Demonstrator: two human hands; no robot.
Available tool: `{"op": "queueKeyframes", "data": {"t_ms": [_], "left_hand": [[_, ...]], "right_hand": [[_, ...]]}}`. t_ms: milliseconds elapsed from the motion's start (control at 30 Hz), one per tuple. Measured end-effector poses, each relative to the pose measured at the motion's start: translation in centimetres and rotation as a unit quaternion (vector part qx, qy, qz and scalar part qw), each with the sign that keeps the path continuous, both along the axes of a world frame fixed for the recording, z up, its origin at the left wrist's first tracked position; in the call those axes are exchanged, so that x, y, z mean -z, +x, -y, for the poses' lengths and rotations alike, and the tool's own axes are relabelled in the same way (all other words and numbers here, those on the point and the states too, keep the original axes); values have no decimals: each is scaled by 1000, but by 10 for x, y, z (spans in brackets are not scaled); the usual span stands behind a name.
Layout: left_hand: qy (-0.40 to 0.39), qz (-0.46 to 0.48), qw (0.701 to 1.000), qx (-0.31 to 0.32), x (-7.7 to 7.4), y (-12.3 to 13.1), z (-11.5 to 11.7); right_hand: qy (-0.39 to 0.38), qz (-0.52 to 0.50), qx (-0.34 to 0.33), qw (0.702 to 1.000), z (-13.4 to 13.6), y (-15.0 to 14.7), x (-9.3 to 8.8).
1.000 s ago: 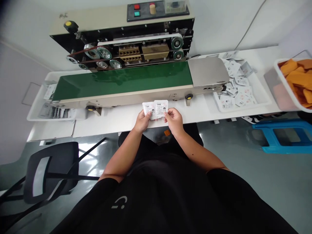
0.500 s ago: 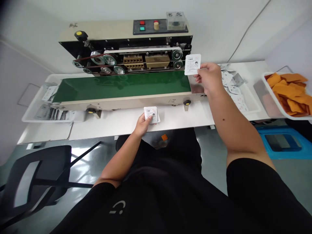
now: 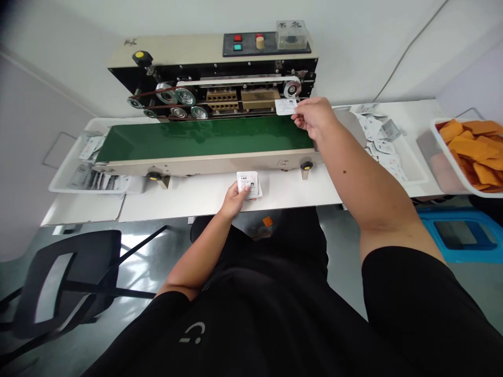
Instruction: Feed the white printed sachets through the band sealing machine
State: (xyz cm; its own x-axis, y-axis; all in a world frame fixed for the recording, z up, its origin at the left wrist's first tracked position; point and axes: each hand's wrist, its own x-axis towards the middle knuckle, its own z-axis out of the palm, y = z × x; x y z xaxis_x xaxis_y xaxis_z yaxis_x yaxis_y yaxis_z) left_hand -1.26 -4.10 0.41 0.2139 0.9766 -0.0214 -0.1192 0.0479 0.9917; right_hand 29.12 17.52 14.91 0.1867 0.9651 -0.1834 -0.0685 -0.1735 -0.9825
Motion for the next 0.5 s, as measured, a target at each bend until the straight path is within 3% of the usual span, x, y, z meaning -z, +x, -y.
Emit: {"op": "queueKeyframes", "data": {"t_ms": [100, 233, 367, 500], "left_hand": [[10, -5, 1000, 8, 0, 0, 0], [11, 5, 1000, 7, 2, 0, -1], [20, 17, 1000, -3, 6, 0, -4], [40, 7, 999, -4, 7, 1, -6]], "right_hand": [[40, 26, 2, 999, 25, -15, -10], [183, 80, 40, 979, 109, -40, -3], [157, 107, -56, 980, 199, -73, 44], [71, 123, -90, 986, 240, -105, 98]]}}
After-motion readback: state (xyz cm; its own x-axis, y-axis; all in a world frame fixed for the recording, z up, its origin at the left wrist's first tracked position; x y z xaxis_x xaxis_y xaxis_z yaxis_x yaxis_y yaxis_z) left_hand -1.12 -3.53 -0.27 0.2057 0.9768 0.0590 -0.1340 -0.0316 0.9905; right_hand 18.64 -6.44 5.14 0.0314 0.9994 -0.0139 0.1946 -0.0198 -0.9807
